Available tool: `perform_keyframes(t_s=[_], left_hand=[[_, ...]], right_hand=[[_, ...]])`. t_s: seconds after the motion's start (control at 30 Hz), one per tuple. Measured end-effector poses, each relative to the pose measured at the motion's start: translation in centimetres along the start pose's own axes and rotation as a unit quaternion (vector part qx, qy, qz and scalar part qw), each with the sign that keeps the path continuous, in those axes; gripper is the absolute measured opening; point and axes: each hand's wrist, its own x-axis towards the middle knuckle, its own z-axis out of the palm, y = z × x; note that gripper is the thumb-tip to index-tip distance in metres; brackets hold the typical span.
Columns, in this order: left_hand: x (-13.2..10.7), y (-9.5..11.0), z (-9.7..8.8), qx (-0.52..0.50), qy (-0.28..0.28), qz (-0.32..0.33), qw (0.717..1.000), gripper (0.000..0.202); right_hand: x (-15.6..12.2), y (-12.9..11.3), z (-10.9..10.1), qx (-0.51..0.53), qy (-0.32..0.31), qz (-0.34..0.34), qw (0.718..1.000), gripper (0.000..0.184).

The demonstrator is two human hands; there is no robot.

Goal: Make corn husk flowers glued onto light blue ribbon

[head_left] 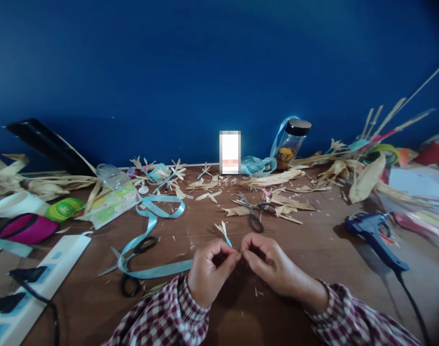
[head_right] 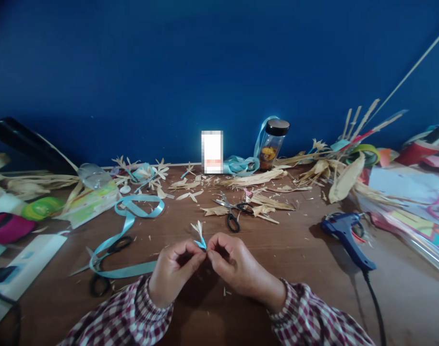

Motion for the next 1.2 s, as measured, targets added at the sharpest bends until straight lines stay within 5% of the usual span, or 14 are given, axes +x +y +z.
perform_keyframes(t_s=[0.23,0.5,0.93,1.2], left_hand=[[0.12,-0.01,-0.03,-0.072,0.019,0.063,0.995,0.015],[0.26,0.34,-0.02,-0.046,0.037,0.127,0.99,0.001],[-0.4,0.22,0.18,0.089,0.067,0.191,0.975,0.009],[-0.33,0.54,0.16,0.09,0.058,0.136,0.985,0.011]], right_hand=[[0.56,0.57,0.17,0.165,-0.002,0.027,0.986,0.023],[0.06,0.86,0.39,-0.004,0.052,-0.023,0.998,0.019],[0.21,0.5,0.44,-0.094,0.079,-0.05,0.991,0.012],[0.05,0.5,0.42,-0.08,0.066,-0.058,0.993,0.01]])
